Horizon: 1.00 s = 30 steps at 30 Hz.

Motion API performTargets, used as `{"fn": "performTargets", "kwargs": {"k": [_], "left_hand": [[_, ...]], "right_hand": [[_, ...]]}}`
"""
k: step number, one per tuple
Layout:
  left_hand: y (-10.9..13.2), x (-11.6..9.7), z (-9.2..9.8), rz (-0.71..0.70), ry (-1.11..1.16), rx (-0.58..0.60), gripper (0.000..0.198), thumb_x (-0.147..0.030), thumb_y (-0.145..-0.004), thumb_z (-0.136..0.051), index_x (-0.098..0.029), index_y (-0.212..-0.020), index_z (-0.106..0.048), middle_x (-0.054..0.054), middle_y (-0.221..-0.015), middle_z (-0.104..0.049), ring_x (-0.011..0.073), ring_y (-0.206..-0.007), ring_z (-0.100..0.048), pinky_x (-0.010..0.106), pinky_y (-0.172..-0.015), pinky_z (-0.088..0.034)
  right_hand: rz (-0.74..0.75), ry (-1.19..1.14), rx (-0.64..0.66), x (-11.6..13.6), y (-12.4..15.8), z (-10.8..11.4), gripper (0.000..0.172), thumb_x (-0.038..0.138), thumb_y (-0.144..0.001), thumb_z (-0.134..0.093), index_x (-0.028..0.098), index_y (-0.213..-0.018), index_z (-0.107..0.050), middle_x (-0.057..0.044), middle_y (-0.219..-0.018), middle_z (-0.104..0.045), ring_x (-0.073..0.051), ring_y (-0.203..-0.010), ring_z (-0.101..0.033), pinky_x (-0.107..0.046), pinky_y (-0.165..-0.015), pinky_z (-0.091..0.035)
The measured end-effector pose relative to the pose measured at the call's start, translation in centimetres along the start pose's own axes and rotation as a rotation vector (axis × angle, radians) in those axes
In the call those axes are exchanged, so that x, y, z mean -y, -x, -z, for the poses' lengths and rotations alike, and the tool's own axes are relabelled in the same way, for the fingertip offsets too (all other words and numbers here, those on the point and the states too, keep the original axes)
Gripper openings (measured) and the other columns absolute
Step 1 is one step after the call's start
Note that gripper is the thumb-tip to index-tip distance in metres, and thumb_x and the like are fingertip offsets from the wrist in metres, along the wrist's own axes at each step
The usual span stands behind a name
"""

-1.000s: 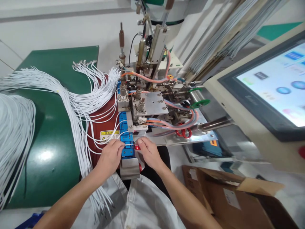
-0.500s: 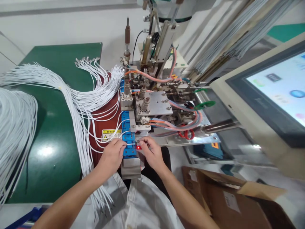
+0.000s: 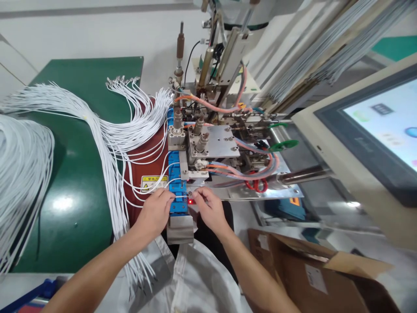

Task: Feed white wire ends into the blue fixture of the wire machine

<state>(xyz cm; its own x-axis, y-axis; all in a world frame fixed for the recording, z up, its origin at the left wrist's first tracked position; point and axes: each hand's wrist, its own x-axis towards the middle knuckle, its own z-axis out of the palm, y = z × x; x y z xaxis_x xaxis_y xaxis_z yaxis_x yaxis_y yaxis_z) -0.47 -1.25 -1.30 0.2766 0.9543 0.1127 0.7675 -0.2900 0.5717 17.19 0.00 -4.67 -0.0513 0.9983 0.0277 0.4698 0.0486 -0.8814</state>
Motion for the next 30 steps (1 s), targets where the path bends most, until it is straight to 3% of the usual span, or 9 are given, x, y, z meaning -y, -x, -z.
{"fn": "performTargets", "kwargs": {"k": [5,10,17,24,30], "left_hand": [[0.1,0.0,0.0,-0.011,-0.004,-0.006,0.017,-0.010,-0.085,-0.042,-0.018,-0.086,-0.056,0.003,-0.084,-0.058,0.0157,-0.080,-0.057,0.030,-0.076,-0.048],[0.1,0.1,-0.2,-0.026,-0.024,-0.004,0.018,-0.008,-0.085,-0.041,-0.018,-0.088,-0.056,0.003,-0.086,-0.057,0.0159,-0.082,-0.056,0.031,-0.077,-0.048],[0.4,0.1,-0.5,-0.055,-0.151,0.018,0.020,-0.007,-0.084,-0.041,-0.017,-0.091,-0.057,0.006,-0.086,-0.058,0.0178,-0.081,-0.056,0.032,-0.076,-0.048],[0.4,-0.6,0.6,-0.189,-0.438,0.088,0.022,-0.010,-0.086,-0.040,-0.012,-0.096,-0.060,0.010,-0.089,-0.065,0.0239,-0.079,-0.054,0.040,-0.073,-0.048],[1.6,0.6,2.1,-0.325,-0.390,0.136,0.037,-0.004,-0.087,-0.031,-0.009,-0.120,-0.046,0.014,-0.122,-0.054,0.0241,-0.110,-0.049,0.042,-0.094,-0.038]], "right_hand": [[0.147,0.195,0.078,0.5,-1.1,0.3,0.027,0.035,-0.088,-0.037,0.020,-0.072,-0.053,-0.002,-0.071,-0.058,-0.016,-0.069,-0.055,-0.026,-0.065,-0.040],[0.238,0.225,0.088,0.4,-1.2,-0.1,0.031,0.030,-0.089,-0.035,0.021,-0.063,-0.047,0.000,-0.062,-0.050,-0.014,-0.061,-0.050,-0.025,-0.060,-0.037],[0.054,0.031,-0.035,-0.2,0.1,-2.0,0.029,0.029,-0.088,-0.033,0.022,-0.060,-0.039,0.003,-0.055,-0.042,-0.013,-0.053,-0.044,-0.024,-0.054,-0.035],[-0.009,-0.007,-0.058,-0.4,-0.2,-1.2,0.027,0.035,-0.086,-0.041,0.021,-0.065,-0.049,0.002,-0.060,-0.050,-0.014,-0.059,-0.049,-0.025,-0.058,-0.038],[-0.139,-0.286,-0.192,-0.7,0.3,0.1,0.035,0.045,-0.085,-0.041,0.018,-0.069,-0.055,-0.001,-0.062,-0.055,-0.014,-0.057,-0.049,-0.025,-0.055,-0.040]]}}
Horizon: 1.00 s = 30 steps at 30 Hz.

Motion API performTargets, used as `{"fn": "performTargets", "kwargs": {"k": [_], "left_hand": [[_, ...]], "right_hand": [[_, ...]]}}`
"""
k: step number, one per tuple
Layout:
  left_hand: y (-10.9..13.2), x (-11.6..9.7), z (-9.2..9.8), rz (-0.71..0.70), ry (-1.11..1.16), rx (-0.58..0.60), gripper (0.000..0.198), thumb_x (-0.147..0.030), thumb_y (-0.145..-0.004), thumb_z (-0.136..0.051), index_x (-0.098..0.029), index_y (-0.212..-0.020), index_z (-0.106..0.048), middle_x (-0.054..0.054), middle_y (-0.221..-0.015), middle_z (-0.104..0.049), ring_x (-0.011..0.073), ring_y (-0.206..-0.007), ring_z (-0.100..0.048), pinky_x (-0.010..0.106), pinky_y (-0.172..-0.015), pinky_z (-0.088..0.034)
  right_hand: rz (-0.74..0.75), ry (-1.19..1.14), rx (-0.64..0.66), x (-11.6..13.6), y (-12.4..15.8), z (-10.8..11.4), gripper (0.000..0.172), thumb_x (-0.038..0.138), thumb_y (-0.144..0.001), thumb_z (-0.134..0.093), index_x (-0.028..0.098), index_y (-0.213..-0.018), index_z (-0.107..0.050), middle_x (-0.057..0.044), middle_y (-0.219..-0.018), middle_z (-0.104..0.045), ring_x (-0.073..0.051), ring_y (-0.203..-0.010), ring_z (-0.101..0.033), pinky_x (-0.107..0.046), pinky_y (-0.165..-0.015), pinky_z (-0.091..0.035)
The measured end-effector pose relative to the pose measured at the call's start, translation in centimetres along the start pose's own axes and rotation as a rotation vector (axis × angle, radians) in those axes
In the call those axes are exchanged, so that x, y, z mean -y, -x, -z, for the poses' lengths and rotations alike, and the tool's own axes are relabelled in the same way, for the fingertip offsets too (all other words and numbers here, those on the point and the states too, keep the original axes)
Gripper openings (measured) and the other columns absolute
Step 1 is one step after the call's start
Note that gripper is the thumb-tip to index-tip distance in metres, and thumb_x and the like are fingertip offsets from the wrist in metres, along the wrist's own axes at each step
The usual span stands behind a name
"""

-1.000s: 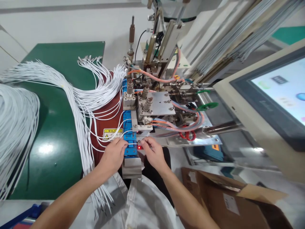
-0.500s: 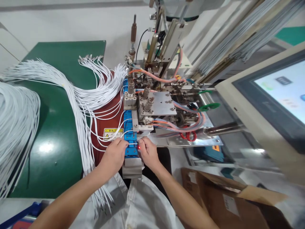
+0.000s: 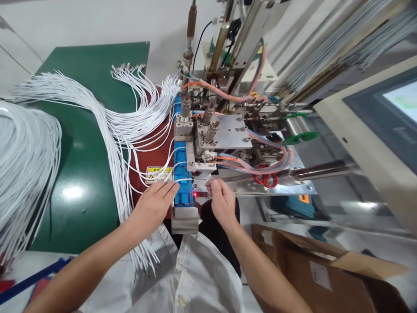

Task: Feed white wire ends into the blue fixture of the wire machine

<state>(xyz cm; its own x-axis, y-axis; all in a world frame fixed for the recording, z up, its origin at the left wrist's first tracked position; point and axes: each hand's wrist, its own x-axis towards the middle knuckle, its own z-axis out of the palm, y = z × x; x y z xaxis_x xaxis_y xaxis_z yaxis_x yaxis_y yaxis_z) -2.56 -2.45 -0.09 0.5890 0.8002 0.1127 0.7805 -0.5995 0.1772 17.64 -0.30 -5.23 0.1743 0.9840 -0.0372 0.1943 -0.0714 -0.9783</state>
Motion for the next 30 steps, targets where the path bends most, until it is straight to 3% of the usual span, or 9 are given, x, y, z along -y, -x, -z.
{"fn": "performTargets", "kwargs": {"k": [2,4,6,8,14,18,25,28,30], "left_hand": [[1.1,0.4,1.2,-0.032,0.034,0.021,0.033,-0.008,-0.088,-0.034,-0.013,-0.117,-0.049,0.012,-0.122,-0.053,0.0236,-0.112,-0.047,0.043,-0.096,-0.036],[2.3,0.7,2.8,-0.087,0.092,0.093,0.023,-0.014,-0.089,-0.039,-0.016,-0.105,-0.056,0.009,-0.106,-0.060,0.0210,-0.100,-0.052,0.039,-0.090,-0.041],[3.4,1.2,4.3,-0.119,0.161,0.303,0.019,-0.016,-0.089,-0.042,-0.018,-0.092,-0.060,0.005,-0.092,-0.060,0.0181,-0.087,-0.053,0.031,-0.076,-0.045],[4.2,1.7,5.3,-0.110,0.164,0.407,0.018,-0.018,-0.087,-0.045,-0.018,-0.080,-0.061,0.005,-0.085,-0.056,0.0185,-0.083,-0.051,0.032,-0.073,-0.044],[4.5,2.3,5.6,-0.053,0.106,0.420,0.025,-0.015,-0.082,-0.053,-0.017,-0.057,-0.055,0.004,-0.073,-0.052,0.0181,-0.073,-0.048,0.030,-0.066,-0.039],[3.1,1.8,5.8,-0.116,0.234,0.313,0.020,-0.019,-0.086,-0.049,-0.020,-0.070,-0.060,0.001,-0.073,-0.058,0.0152,-0.072,-0.052,0.028,-0.067,-0.041],[0.7,-1.0,3.2,0.056,0.281,-0.093,0.016,-0.021,-0.089,-0.045,-0.019,-0.090,-0.060,0.001,-0.081,-0.065,0.0134,-0.075,-0.059,0.027,-0.072,-0.045],[-0.1,-2.7,1.7,0.075,0.301,-0.147,0.020,-0.016,-0.088,-0.044,-0.016,-0.101,-0.058,0.005,-0.089,-0.064,0.0146,-0.082,-0.058,0.027,-0.074,-0.047],[-0.6,-3.9,1.1,0.085,0.332,-0.158,0.025,-0.013,-0.088,-0.042,-0.013,-0.109,-0.055,0.007,-0.094,-0.063,0.0147,-0.086,-0.058,0.027,-0.076,-0.047]], "right_hand": [[-0.002,-0.053,0.008,0.0,0.2,0.5,0.037,0.047,-0.084,-0.042,0.018,-0.065,-0.054,0.000,-0.059,-0.052,-0.013,-0.054,-0.046,-0.025,-0.053,-0.038],[-0.003,-0.096,0.008,0.1,0.4,0.9,0.038,0.048,-0.084,-0.043,0.018,-0.062,-0.054,0.001,-0.056,-0.050,-0.012,-0.052,-0.044,-0.024,-0.051,-0.037],[-0.003,-0.128,0.005,0.2,0.7,1.2,0.039,0.048,-0.083,-0.044,0.018,-0.061,-0.054,0.001,-0.055,-0.049,-0.012,-0.051,-0.043,-0.024,-0.049,-0.036],[-0.004,-0.137,0.011,0.5,0.9,1.4,0.038,0.048,-0.083,-0.044,0.018,-0.061,-0.054,0.001,-0.055,-0.049,-0.011,-0.050,-0.042,-0.024,-0.048,-0.035],[0.005,-0.111,0.080,1.7,1.4,1.3,0.038,0.046,-0.084,-0.043,0.018,-0.060,-0.052,0.001,-0.056,-0.049,-0.011,-0.052,-0.043,-0.024,-0.050,-0.036],[0.011,-0.128,0.075,1.9,1.8,1.5,0.038,0.046,-0.085,-0.043,0.018,-0.061,-0.054,0.000,-0.056,-0.050,-0.012,-0.053,-0.044,-0.025,-0.050,-0.037],[-0.004,-0.447,0.165,2.0,3.6,2.1,0.045,0.052,-0.085,-0.038,0.017,-0.074,-0.065,-0.003,-0.057,-0.056,-0.014,-0.049,-0.050,-0.027,-0.046,-0.041],[-0.006,-0.441,0.131,2.3,4.0,2.4,0.029,0.044,-0.081,-0.051,0.019,-0.078,-0.065,-0.002,-0.060,-0.059,-0.014,-0.052,-0.053,-0.028,-0.049,-0.044],[-0.002,-0.332,0.106,2.8,4.0,2.7,0.009,0.029,-0.075,-0.063,0.021,-0.075,-0.065,-0.001,-0.062,-0.060,-0.013,-0.056,-0.055,-0.027,-0.055,-0.045]]}}
